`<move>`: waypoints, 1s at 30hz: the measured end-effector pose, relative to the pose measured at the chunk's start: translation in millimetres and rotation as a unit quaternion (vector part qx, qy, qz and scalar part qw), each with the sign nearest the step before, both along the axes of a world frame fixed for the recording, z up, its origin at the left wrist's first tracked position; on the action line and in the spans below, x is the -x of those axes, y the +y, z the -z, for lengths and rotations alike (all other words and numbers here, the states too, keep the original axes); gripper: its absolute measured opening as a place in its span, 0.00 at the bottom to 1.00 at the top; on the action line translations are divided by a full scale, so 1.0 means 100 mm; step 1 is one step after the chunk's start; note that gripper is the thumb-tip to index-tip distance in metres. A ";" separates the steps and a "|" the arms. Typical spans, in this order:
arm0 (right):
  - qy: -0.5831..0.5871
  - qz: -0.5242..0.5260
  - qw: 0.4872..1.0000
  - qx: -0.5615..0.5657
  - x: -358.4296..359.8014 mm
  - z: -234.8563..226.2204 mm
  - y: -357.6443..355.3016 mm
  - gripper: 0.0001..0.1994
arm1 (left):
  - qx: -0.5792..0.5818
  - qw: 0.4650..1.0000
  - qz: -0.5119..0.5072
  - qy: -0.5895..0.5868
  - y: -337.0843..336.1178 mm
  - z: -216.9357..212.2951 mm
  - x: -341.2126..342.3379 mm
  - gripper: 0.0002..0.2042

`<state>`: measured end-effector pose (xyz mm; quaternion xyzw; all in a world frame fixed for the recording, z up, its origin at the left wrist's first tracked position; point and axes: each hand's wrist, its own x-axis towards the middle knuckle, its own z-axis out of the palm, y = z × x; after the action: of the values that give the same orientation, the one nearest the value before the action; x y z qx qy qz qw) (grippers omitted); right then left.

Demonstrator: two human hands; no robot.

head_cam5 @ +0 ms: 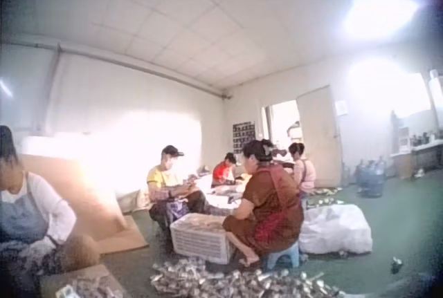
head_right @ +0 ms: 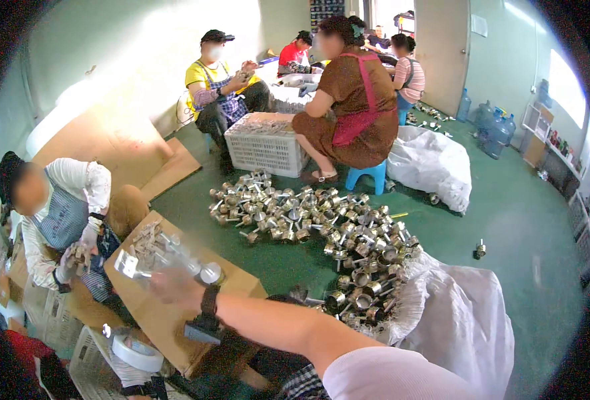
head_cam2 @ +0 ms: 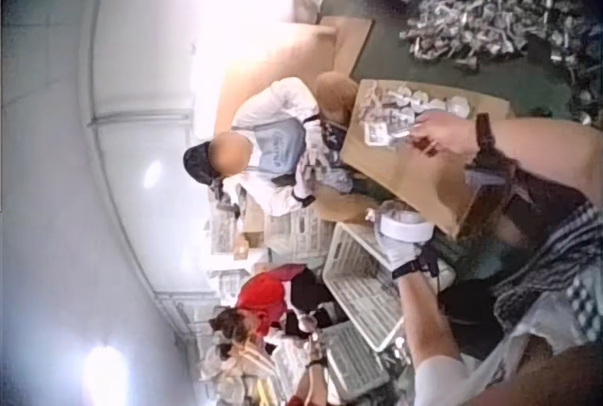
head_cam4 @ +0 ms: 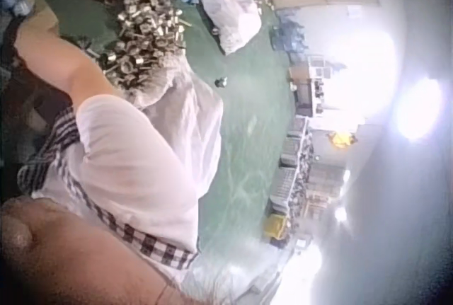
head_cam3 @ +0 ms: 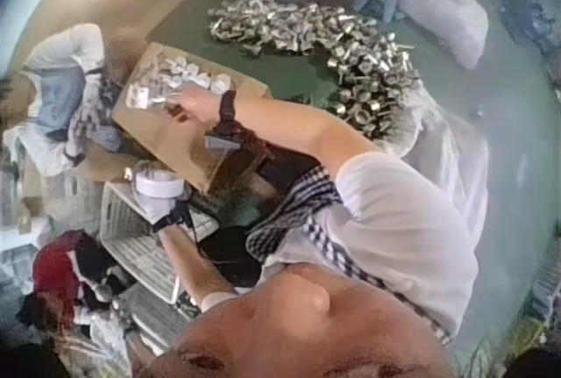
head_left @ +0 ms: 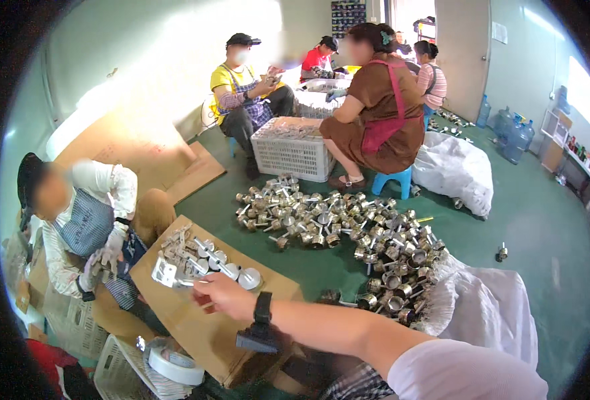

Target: Sorting and packing small metal parts into boxes in a factory setting.

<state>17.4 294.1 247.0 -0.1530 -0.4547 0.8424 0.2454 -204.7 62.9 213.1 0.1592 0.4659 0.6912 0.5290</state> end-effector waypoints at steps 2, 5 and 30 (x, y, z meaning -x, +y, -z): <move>0.003 0.066 0.998 -0.012 0.02 -0.24 -0.22 0.11 | -0.006 1.000 0.004 -0.005 -0.03 -0.12 -0.07 0.17; 0.029 0.070 0.995 -0.069 0.07 -0.30 -0.37 0.11 | -0.040 0.999 0.024 -0.026 -0.03 0.04 0.06 0.17; 0.055 -0.013 0.987 -0.151 0.37 -0.22 -0.62 0.17 | -0.078 0.994 -0.056 0.047 0.32 -0.09 -0.52 0.17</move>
<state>-19.9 231.6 268.8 -0.0612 -0.5648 0.7742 0.2792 -153.1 94.9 222.5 0.2055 0.4433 0.7457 0.4531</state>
